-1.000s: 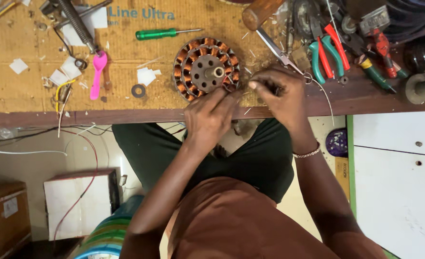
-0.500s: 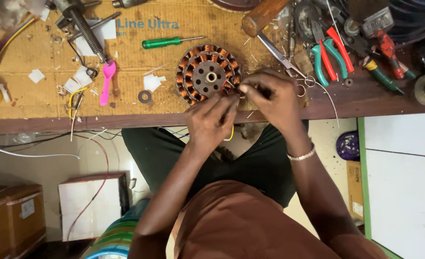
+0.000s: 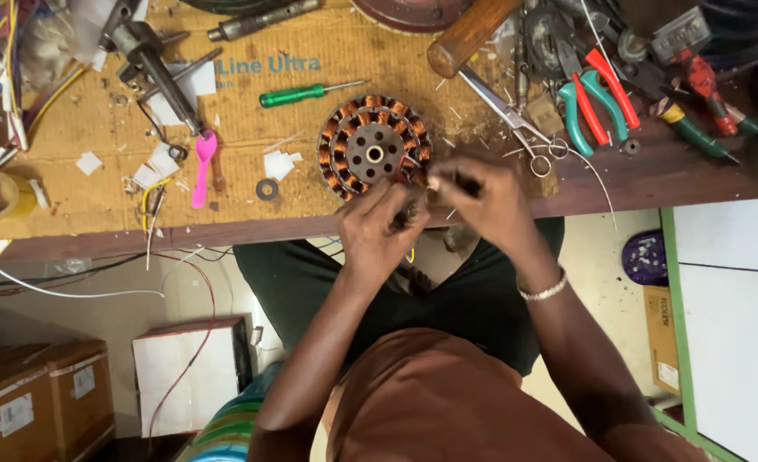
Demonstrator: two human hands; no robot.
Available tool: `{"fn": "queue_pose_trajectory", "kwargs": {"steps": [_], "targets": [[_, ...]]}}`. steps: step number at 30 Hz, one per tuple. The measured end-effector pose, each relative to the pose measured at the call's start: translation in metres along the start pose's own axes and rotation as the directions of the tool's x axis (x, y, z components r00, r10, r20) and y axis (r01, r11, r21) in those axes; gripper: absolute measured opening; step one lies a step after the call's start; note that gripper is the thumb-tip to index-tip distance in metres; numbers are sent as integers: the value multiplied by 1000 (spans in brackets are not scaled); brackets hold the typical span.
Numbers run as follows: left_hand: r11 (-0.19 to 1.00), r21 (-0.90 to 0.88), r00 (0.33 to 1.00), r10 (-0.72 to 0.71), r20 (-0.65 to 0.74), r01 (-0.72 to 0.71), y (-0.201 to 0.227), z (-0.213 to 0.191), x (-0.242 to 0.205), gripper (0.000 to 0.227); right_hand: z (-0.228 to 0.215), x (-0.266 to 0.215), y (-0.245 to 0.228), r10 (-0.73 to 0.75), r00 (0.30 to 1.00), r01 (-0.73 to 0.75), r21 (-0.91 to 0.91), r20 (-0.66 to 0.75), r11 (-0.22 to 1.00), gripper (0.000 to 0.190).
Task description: The person strips insulation from colored wires and inserts them into slots of a copper-wound motor stator. They use scissors to trim wire ends and continue threading wires into the stator throughout the clip.
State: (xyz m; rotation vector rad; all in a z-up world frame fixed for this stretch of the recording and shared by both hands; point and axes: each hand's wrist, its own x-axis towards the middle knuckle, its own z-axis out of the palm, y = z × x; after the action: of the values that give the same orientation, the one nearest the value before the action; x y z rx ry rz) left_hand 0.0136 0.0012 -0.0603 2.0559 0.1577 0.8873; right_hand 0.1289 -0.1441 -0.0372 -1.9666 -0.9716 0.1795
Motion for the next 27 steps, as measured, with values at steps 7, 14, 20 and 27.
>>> {"fn": "queue_pose_trajectory", "kwargs": {"steps": [7, 14, 20, 27], "targets": [[994, 89, 998, 57, 3, -57, -5, 7, -5, 15, -8, -12, 9, -110, 994, 112, -46, 24, 993, 9], [994, 106, 1000, 27, -10, -25, -5, 9, -4, 18, -3, -7, 9, -136, 989, 138, -36, 50, 990, 11], [989, 124, 996, 85, 9, -85, -6, 10, -10, 17, -8, -6, 13, -162, 986, 164, -66, 38, 984, 9], [997, 70, 998, -29, -56, 33, -5, 16, -10, 15, 1, 2, 17, -51, 998, 53, 42, -47, 998, 11]]}}
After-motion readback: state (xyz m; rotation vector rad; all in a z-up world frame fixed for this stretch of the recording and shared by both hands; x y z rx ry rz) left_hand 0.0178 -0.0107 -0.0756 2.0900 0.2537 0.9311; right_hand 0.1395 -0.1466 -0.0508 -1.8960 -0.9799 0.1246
